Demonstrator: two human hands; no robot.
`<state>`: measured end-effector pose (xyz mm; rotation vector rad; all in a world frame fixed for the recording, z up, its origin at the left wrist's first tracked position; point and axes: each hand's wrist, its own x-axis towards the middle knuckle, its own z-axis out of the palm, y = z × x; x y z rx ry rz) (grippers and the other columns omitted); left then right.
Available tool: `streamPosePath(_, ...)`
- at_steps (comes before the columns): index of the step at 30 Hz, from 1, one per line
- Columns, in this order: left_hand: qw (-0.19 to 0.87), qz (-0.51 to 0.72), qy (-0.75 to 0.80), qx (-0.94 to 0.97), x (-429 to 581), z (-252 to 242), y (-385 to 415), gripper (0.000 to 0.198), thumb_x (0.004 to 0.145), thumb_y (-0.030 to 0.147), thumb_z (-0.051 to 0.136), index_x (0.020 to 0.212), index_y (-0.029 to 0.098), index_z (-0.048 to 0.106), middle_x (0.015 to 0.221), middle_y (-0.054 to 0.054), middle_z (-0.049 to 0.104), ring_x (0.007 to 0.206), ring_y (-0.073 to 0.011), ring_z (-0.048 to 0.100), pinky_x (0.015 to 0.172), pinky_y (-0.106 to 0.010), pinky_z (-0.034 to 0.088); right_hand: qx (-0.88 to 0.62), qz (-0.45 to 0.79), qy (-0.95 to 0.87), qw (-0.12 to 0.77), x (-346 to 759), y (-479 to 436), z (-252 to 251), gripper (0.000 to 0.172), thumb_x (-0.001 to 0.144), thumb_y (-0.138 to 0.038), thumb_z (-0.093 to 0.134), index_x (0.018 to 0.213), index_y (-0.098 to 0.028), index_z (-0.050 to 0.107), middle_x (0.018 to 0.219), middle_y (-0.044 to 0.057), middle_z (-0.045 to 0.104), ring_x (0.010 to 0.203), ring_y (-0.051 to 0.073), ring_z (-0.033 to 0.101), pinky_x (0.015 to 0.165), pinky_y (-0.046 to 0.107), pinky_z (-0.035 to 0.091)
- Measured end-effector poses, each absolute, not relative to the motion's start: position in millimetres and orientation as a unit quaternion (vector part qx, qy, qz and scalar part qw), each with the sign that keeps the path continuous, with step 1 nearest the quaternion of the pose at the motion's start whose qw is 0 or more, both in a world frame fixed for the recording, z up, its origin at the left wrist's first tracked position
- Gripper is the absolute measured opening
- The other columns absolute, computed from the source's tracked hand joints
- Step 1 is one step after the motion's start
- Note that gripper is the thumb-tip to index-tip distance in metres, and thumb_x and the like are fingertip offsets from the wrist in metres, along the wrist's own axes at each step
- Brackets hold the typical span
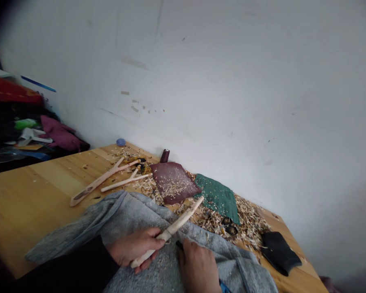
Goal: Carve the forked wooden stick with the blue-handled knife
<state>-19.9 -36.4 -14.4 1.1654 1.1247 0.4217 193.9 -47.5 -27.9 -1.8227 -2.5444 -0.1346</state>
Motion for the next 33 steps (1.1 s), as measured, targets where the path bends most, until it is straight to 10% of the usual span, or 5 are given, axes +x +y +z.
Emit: streamPosePath(33, 0.751, 0.234, 0.437, 0.437, -25.4, -23.7, -28.2, 0.021, 0.081, 0.038, 0.06, 0.087, 0.023, 0.048, 0.06, 0.007, 0.054, 0.035, -0.0072, 0.042, 0.034, -0.019, 0.03, -0.548, -0.05, -0.834, 0.031, 194.8, -49.1, -30.7, 0.02, 0.097, -0.026, 0.049, 0.09, -0.027, 0.067, 0.083, 0.0, 0.076, 0.076, 0.02, 0.073, 0.059, 0.026, 0.041)
